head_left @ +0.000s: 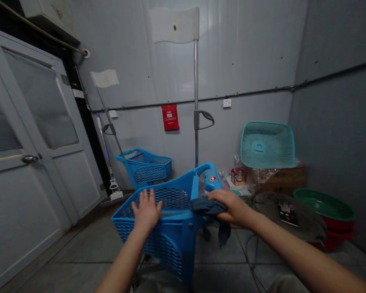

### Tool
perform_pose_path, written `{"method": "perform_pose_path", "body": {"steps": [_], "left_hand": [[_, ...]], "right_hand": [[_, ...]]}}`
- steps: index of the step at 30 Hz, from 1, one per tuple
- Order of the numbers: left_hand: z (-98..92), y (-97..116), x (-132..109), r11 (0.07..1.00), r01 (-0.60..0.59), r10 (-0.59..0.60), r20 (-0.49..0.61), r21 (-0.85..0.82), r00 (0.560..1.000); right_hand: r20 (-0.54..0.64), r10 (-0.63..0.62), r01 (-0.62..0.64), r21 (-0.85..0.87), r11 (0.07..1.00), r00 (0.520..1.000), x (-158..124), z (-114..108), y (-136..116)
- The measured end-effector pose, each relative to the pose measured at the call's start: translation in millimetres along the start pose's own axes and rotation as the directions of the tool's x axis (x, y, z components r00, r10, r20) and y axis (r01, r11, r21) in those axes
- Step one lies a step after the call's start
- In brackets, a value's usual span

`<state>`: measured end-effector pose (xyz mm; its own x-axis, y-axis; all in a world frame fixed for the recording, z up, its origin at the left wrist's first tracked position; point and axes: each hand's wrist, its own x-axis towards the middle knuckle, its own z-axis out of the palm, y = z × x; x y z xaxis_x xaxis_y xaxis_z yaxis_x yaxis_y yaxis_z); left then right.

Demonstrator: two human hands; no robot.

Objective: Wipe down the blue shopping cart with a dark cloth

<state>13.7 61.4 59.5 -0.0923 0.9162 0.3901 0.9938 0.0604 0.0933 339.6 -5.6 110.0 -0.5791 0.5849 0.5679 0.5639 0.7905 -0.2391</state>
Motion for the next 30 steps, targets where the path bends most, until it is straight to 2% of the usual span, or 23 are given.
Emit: {"method": "perform_pose_path", "body": {"steps": [2, 4, 6, 8, 11, 15, 19, 22, 24, 26, 28, 30], "left_hand": [[-22.3, 45, -16, 0.971, -0.151, 0.149, -0.024, -0.185, 0.989], [-41.9, 80, -33, 0.899, -0.268, 0.28, -0.014, -0.346, 0.96], [-55.6, 100, -48, 0.835, -0.336, 0.368, -0.012, -0.436, 0.93], [-62.1, 105, -58, 0.794, -0.402, 0.437, -0.032, -0.456, 0.899], [-61.7, 95, -60, 0.776, -0.433, 0.457, -0.063, -0.459, 0.887], [-56.6, 74, -52, 0.751, -0.437, 0.465, -0.073, -0.495, 0.882], [-58.2, 44, -40, 0.702, -0.479, 0.518, -0.083, -0.527, 0.851], [-64.0, 18, -30, 0.711, -0.509, 0.575, -0.015, -0.485, 0.818], [-68.2, 6, -25, 0.789, -0.465, 0.536, 0.08, -0.403, 0.84], [-71.4, 4, -22, 0.879, -0.368, 0.425, 0.15, -0.302, 0.892], [-72.7, 11, -22, 0.929, -0.295, 0.33, 0.14, -0.223, 0.934], [-71.8, 22, -24, 0.944, -0.282, 0.299, 0.076, -0.173, 0.951]], "right_hand": [[-0.037, 0.035, -0.036, -0.042, 0.998, 0.999, 12, -4, 10], [-0.079, 0.121, -0.13, -0.118, 0.984, 0.989, 31, -8, 33], [-0.085, 0.209, -0.221, -0.179, 0.959, 0.974, 53, -10, 59], [-0.084, 0.281, -0.292, -0.202, 0.935, 0.956, 75, -7, 82], [-0.09, 0.326, -0.337, -0.167, 0.927, 0.941, 96, 5, 100], [-0.097, 0.332, -0.341, -0.097, 0.935, 0.938, 96, 25, 101], [-0.157, 0.339, -0.355, -0.08, 0.932, 0.927, 81, 35, 84], [-0.211, 0.288, -0.302, -0.039, 0.952, 0.934, 70, 42, 58], [-0.235, 0.219, -0.223, 0.008, 0.975, 0.947, 63, 50, 37], [-0.239, 0.156, -0.151, 0.039, 0.988, 0.958, 60, 59, 18], [-0.225, 0.115, -0.107, 0.045, 0.993, 0.968, 61, 66, 4], [-0.188, 0.106, -0.102, 0.028, 0.994, 0.977, 66, 67, 2]]}}
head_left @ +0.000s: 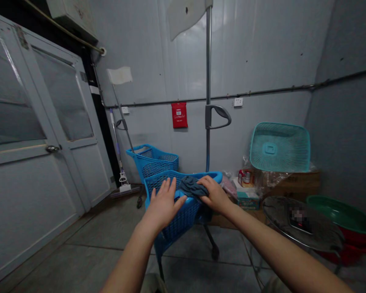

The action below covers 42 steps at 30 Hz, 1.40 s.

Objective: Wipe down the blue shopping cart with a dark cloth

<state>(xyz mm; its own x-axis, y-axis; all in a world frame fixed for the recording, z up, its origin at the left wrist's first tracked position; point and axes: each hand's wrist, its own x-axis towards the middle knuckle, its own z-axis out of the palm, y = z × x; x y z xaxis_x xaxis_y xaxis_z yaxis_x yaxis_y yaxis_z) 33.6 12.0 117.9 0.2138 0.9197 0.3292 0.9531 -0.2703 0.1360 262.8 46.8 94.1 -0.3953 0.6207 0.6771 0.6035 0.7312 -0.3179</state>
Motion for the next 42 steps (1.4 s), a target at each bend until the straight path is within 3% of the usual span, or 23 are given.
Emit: {"method": "perform_pose_path", "body": {"steps": [3, 7, 10, 13, 16, 21, 24, 27, 29, 31, 33, 35, 37, 38, 42], "left_hand": [[6.7, 12, 1, 0.997, -0.023, 0.027, -0.064, 0.07, 0.998], [12.3, 9, 2, 0.986, -0.106, 0.118, -0.09, 0.128, 0.989], [13.1, 3, 7, 0.985, -0.129, 0.139, -0.088, 0.114, 0.986], [13.0, -4, 12, 0.989, -0.061, 0.082, -0.152, 0.134, 0.985], [11.4, -17, 12, 0.987, 0.043, -0.01, -0.216, 0.152, 0.976], [0.4, -59, -1, 0.98, 0.1, -0.06, -0.221, 0.172, 0.973], [-9.7, -93, -10, 0.984, 0.02, 0.017, -0.208, 0.176, 0.978], [-18.4, -119, -16, 0.984, -0.019, 0.054, -0.199, 0.175, 0.978], [-21.7, -121, -18, 0.987, 0.041, -0.007, -0.216, 0.154, 0.976], [-22.4, -107, -19, 0.993, 0.061, -0.034, -0.243, 0.104, 0.97], [-20.3, -79, -18, 0.998, -0.022, 0.037, -0.264, 0.061, 0.964], [-16.3, -48, -16, 0.995, -0.094, 0.098, -0.285, 0.031, 0.953], [-11.8, -25, -15, 0.997, -0.077, 0.079, -0.34, 0.019, 0.937], [-9.7, -19, -15, 0.998, -0.052, 0.059, -0.369, 0.03, 0.928], [-5.7, -22, -17, 0.989, 0.009, 0.05, -0.399, 0.146, 0.916]], "right_hand": [[0.031, 0.089, -0.086, -0.094, 0.992, 0.996, 12, -7, 20], [-0.036, 0.294, -0.293, -0.264, 0.919, 0.955, 25, -27, 71], [-0.027, 0.308, -0.302, -0.289, 0.908, 0.951, 29, -33, 89], [-0.017, 0.289, -0.281, -0.301, 0.911, 0.957, 28, -28, 78], [-0.041, 0.251, -0.253, -0.274, 0.928, 0.967, 20, -18, 51], [-0.031, 0.14, -0.144, -0.232, 0.962, 0.99, -1, -16, 7], [0.065, 0.015, -0.002, -0.191, 0.982, 0.998, -16, -28, -11], [0.136, -0.017, 0.04, -0.166, 0.985, 0.991, -30, -51, -19], [0.08, -0.011, 0.025, -0.173, 0.985, 0.997, -34, -69, -22], [-0.078, -0.072, 0.055, -0.198, 0.979, 0.994, -29, -86, -25], [-0.251, -0.245, 0.171, -0.283, 0.944, 0.936, -12, -100, -34], [-0.311, -0.481, 0.336, -0.419, 0.844, 0.82, 17, -106, -46], [-0.229, -0.672, 0.493, -0.523, 0.695, 0.705, 51, -102, -57], [-0.149, -0.728, 0.557, -0.547, 0.625, 0.67, 68, -96, -60], [0.185, -0.772, 0.734, -0.501, 0.458, 0.608, 107, -58, -53]]}}
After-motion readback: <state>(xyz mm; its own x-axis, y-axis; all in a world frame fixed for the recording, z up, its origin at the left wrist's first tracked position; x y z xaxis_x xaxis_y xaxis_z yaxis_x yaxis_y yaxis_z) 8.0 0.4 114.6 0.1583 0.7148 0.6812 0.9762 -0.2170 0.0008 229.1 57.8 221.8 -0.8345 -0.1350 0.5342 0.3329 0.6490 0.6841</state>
